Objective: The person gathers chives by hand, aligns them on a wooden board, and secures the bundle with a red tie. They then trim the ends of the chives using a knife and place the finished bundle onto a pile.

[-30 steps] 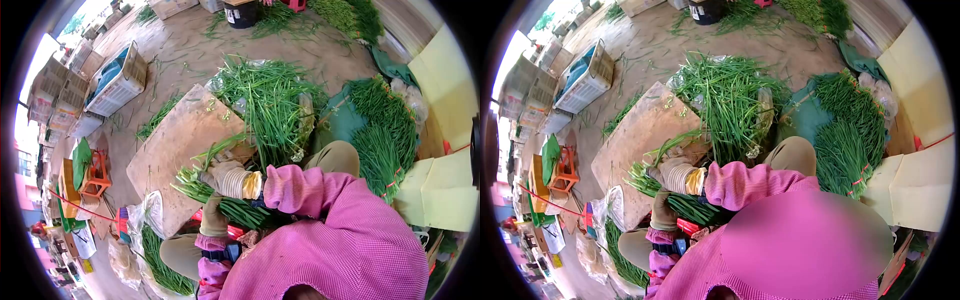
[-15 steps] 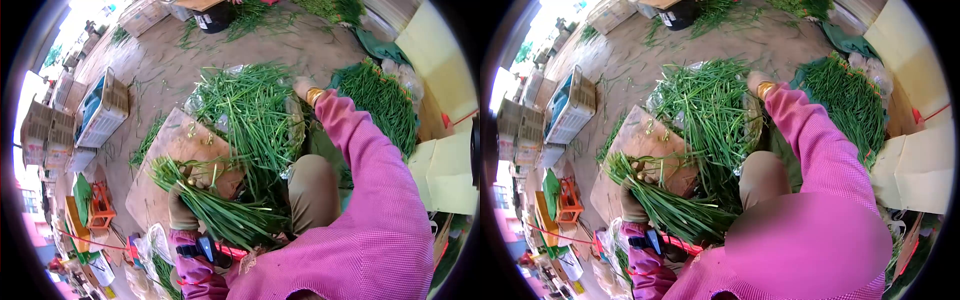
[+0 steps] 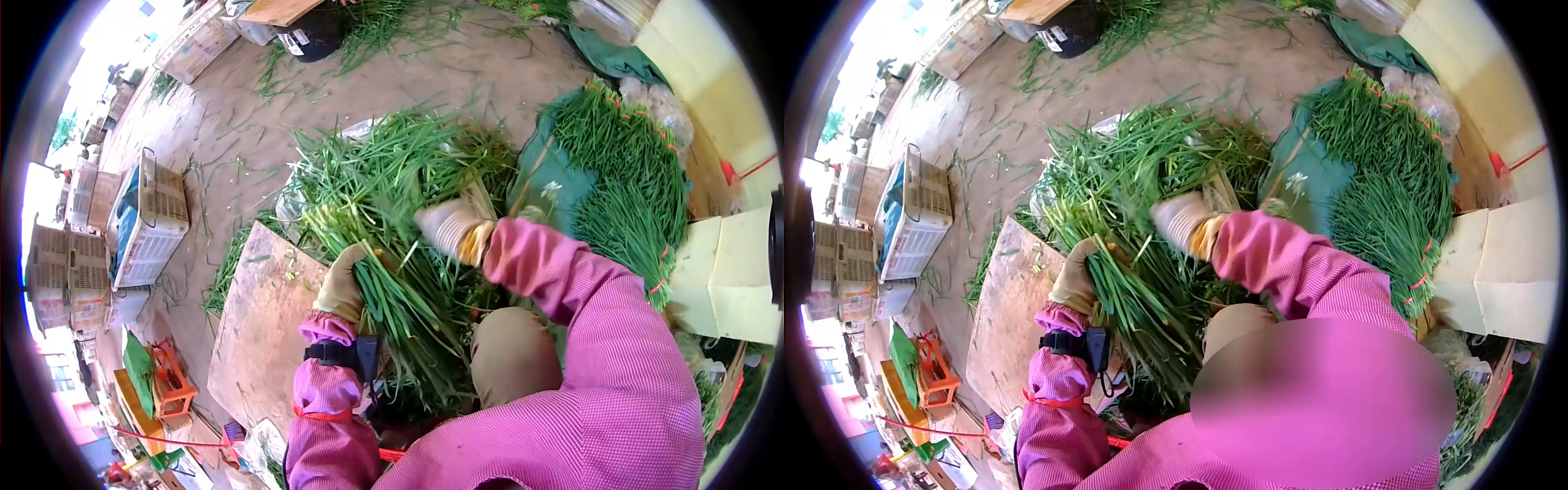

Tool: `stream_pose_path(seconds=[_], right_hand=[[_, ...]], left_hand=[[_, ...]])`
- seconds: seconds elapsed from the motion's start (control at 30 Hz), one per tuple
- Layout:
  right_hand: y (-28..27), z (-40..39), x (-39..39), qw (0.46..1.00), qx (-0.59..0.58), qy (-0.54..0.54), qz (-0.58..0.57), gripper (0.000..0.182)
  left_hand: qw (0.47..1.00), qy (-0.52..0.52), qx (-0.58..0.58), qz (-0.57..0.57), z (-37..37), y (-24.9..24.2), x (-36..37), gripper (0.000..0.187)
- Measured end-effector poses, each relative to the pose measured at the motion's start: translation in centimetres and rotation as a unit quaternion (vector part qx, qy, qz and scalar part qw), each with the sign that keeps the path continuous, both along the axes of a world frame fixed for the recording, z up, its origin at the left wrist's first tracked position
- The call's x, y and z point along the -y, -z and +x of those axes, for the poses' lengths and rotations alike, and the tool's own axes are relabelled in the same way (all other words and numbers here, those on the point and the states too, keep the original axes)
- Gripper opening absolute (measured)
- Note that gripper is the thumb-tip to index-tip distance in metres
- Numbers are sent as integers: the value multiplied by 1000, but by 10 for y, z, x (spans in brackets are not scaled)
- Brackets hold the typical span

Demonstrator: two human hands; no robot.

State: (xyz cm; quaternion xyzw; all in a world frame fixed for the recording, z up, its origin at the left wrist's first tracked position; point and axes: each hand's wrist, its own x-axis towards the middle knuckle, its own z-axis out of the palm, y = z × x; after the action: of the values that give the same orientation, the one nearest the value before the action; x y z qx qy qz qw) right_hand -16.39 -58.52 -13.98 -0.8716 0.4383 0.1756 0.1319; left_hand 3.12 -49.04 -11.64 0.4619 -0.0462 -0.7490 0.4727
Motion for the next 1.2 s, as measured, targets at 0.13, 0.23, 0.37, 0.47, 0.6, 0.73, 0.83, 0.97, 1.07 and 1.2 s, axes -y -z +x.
stream_pose_path(seconds=[0.13, 0.23, 0.37, 0.47, 0.6, 0.73, 0.83, 0.97, 1.07, 1.2], right_hand=[[23, 6, -38, 979, 54, -164, 111, 25], [-35, -6, -21, 961, 104, -100, 236, 33], [-20, -60, 43, 923, 234, 306, 14, 54], [31, -71, 67, 943, 65, 322, 43, 67], [80, -77, 94, 962, -56, 266, 0, 49], [37, -107, 119, 949, 17, 306, -71, 30], [-21, -114, 76, 931, 255, 236, -111, 27], [-15, -105, 4, 885, 444, -63, -121, 33], [-5, -101, -23, 949, 209, -181, -154, 41], [-9, -109, -9, 941, 318, 11, -116, 28]], left_hand=[[975, 155, 136, -79, 5, 41, 15, 14], [984, 139, 93, -60, 2, 43, 16, 14], [994, 92, 1, 58, -1, 45, 21, 15], [987, 119, 110, 19, -16, 33, 24, 19], [992, 102, 73, -2, -16, 38, 23, 20], [993, 102, 55, 28, -21, 54, 29, 22], [990, 98, 102, -5, -45, 86, 40, 19], [839, 196, 462, -209, -76, 204, 46, 43], [910, 136, 388, -48, -111, 235, 53, 81], [859, 242, 449, -44, -117, 92, 61, 77]])
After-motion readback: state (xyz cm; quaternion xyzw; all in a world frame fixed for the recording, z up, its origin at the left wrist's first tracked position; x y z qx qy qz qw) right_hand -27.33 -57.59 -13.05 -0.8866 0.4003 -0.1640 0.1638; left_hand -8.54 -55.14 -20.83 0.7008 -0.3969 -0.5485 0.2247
